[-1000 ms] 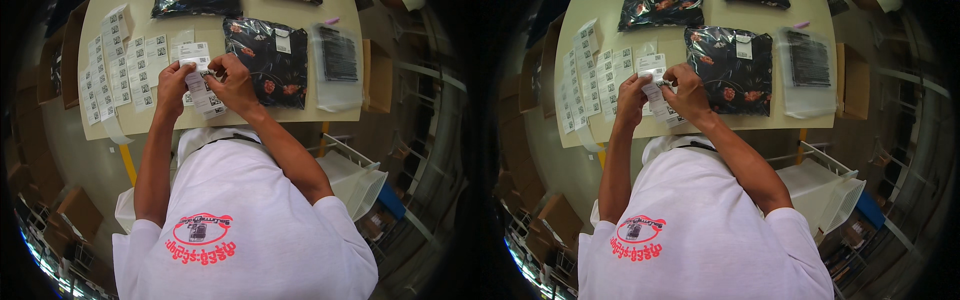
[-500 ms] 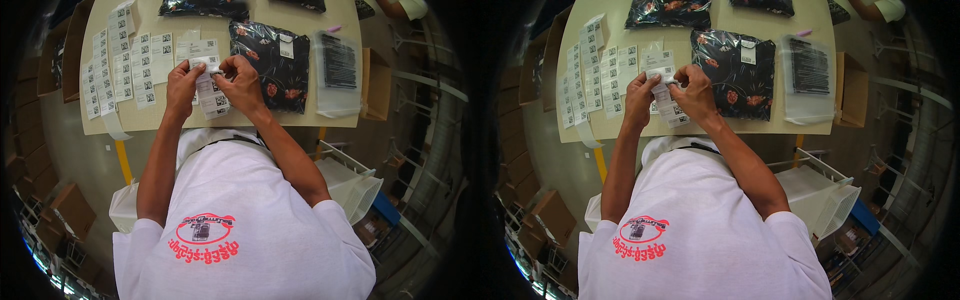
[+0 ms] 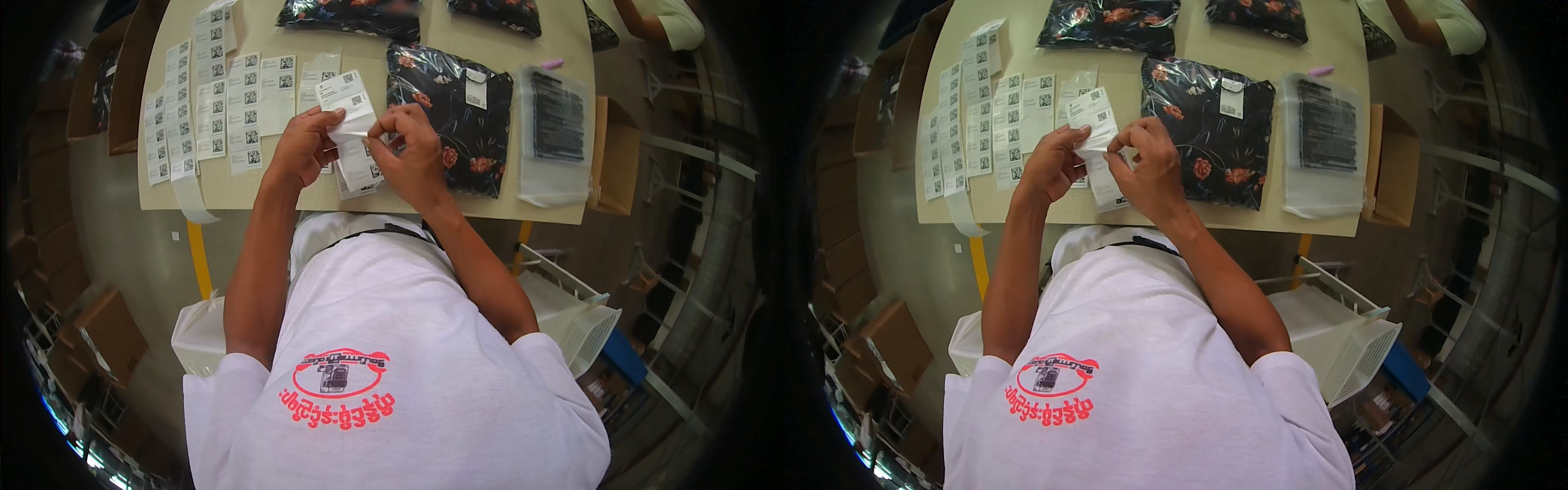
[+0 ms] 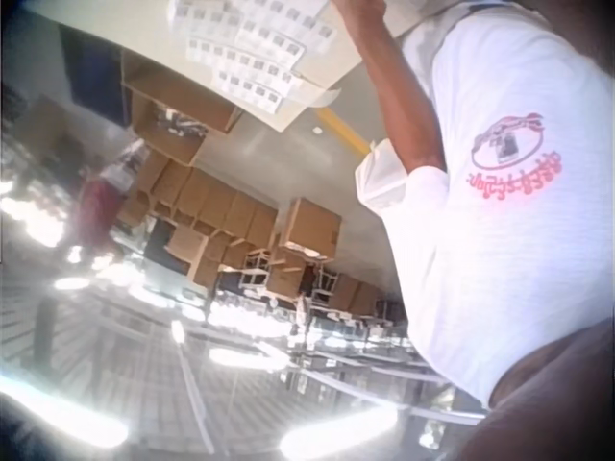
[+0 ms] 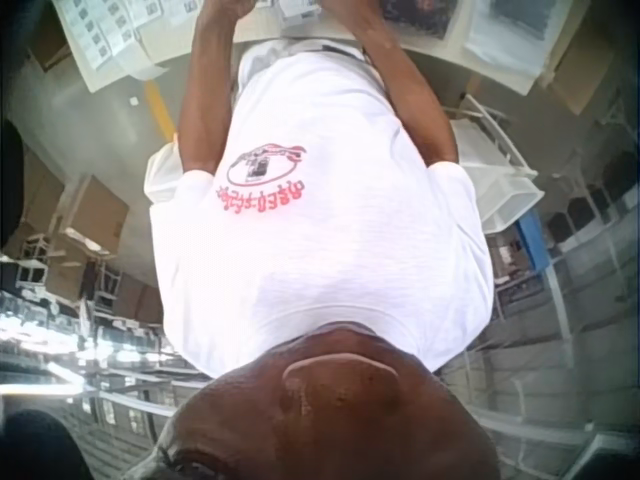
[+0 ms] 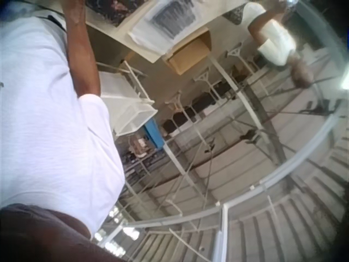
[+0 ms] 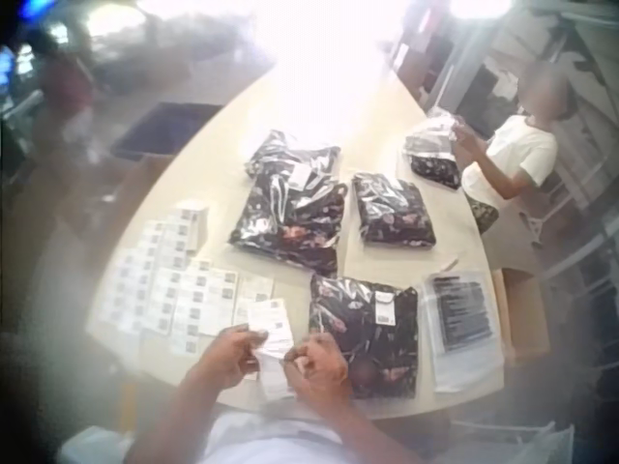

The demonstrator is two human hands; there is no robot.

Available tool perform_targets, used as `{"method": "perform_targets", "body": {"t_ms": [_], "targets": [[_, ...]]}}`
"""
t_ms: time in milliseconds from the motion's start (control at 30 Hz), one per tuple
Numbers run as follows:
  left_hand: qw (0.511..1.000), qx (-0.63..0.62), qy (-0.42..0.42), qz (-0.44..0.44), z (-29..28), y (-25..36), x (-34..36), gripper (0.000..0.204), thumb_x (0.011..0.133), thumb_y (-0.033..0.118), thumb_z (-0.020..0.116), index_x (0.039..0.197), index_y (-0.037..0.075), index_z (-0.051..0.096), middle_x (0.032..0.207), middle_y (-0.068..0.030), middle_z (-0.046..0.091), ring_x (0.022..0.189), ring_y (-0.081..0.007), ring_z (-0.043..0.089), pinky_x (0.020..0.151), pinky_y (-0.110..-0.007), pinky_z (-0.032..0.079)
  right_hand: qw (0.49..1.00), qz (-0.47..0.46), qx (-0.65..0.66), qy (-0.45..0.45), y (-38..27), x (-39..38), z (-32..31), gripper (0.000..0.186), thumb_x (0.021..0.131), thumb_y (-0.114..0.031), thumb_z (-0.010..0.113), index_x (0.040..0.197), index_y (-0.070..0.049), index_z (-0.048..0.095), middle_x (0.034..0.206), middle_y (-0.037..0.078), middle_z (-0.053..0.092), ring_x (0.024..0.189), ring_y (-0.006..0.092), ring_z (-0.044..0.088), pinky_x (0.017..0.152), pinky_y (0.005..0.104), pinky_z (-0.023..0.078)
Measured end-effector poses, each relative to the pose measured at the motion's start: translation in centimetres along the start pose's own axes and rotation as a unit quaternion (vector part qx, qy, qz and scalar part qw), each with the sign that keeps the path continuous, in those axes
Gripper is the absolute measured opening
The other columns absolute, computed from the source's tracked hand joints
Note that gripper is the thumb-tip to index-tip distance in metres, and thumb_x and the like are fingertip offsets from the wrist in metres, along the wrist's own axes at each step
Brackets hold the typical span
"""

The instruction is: The person applies printed labels to plastic-wrapped clothing packages on a table, then stacks the labeled packages. The person handles labels and packages by hand, placing labels on the plastic and arranging the finished packages into piles.

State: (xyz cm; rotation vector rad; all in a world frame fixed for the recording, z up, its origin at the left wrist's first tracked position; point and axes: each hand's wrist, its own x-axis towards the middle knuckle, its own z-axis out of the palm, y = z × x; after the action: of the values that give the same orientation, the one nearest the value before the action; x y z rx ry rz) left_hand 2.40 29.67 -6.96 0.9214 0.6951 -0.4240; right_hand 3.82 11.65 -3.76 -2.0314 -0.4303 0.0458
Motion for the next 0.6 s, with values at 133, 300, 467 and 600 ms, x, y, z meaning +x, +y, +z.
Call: {"method": "perform_targets", "body": {"t_ms": [133, 300, 467, 600], "targets": [[1.000, -0.005, -0.005, 0.001, -0.6, -0.5, 1.6, 0.020, 0.095, 0.023, 0.065, 0.107, 0.008, 0.060, 0.098, -0.0058, 0.068, 0.084, -0.0166, 0.067, 0.075, -0.034, 0.057, 0.981, 0.050, 0.182, 0.033, -1.7, -3.1, -3.0, 0.013, 0.083, 0.000, 0.074, 0.088, -0.004, 0.064, 0.091, 0.004, 0.064, 0.078, 0.0129, 0.062, 0.066, 0.0275, 0.052], [0.998, 0.023, 0.001, 0.060, -1.7, -0.7, 2.0, 0.023, 0.095, 0.024, 0.066, 0.109, 0.008, 0.058, 0.098, -0.0044, 0.066, 0.088, -0.0164, 0.068, 0.080, -0.036, 0.059, 0.952, 0.161, 0.160, 0.205, 4.0, -5.4, -13.6, 0.022, 0.090, 0.001, 0.069, 0.109, -0.005, 0.059, 0.088, 0.000, 0.062, 0.081, 0.0066, 0.060, 0.073, 0.0210, 0.050], [0.997, 0.027, 0.011, 0.077, -0.9, -0.8, 1.3, 0.024, 0.095, 0.019, 0.065, 0.115, 0.006, 0.060, 0.098, -0.0045, 0.069, 0.087, -0.0163, 0.069, 0.079, -0.035, 0.061, 0.947, 0.284, 0.026, 0.151, 10.3, -9.7, -23.8, 0.029, 0.091, -0.003, 0.063, 0.119, -0.003, 0.055, 0.095, 0.002, 0.061, 0.083, 0.0089, 0.058, 0.072, 0.0225, 0.048], [0.996, 0.041, 0.018, 0.079, -0.4, -0.8, 1.1, 0.028, 0.095, 0.021, 0.067, 0.117, 0.005, 0.058, 0.103, -0.0056, 0.067, 0.089, -0.0172, 0.069, 0.078, -0.034, 0.060, 0.926, 0.342, 0.129, 0.095, 10.8, -10.7, -22.1, 0.032, 0.088, -0.002, 0.062, 0.119, -0.003, 0.054, 0.096, 0.003, 0.062, 0.083, 0.0085, 0.057, 0.070, 0.0237, 0.048]]}}
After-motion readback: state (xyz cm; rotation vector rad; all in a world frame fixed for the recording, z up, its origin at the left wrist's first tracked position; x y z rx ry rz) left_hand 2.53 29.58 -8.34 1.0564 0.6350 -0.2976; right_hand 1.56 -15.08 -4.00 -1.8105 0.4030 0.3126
